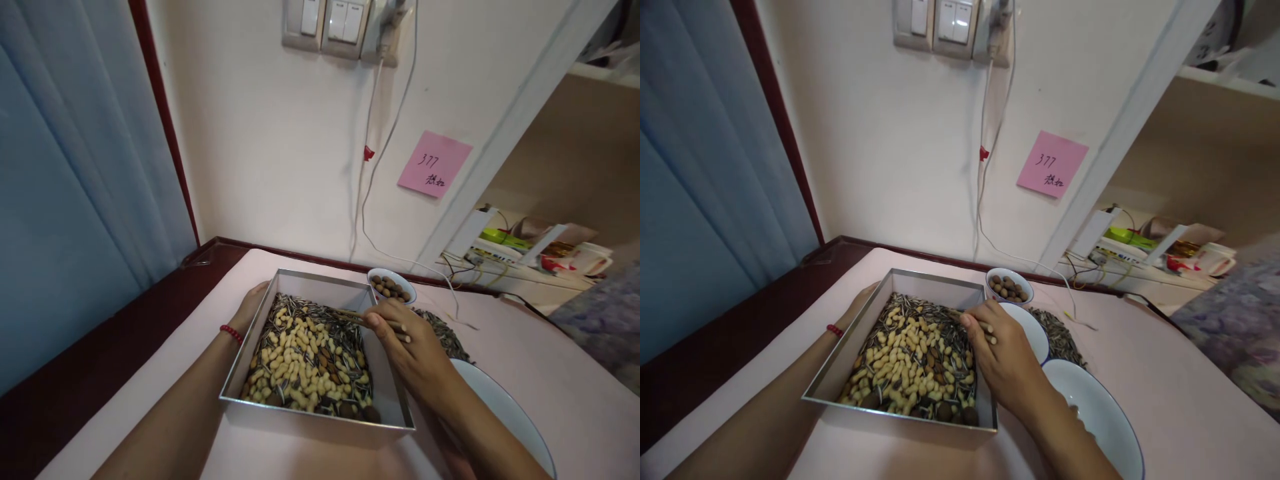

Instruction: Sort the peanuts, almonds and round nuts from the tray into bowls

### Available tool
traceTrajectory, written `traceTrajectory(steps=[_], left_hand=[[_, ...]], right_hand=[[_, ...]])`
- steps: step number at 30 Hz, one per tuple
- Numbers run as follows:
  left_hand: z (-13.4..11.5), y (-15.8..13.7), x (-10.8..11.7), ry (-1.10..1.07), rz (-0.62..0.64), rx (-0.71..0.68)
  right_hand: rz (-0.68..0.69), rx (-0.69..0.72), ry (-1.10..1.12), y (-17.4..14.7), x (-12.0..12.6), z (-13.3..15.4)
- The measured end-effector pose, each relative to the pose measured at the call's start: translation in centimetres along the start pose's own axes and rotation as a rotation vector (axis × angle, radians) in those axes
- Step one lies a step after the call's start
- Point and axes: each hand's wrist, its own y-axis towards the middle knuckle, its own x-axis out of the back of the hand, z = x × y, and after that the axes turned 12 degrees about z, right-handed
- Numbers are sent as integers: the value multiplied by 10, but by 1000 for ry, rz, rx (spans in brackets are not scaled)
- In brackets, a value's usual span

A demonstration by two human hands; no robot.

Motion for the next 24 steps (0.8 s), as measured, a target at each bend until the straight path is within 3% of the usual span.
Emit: traceTrajectory(steps=[14, 24], left_hand=[[-11, -8, -6, -154, 16, 30], [-5, -3, -2, -103, 7, 16]], right_hand=[[5, -12, -36, 3, -8, -4], [-116, 7, -2, -30, 10, 11]])
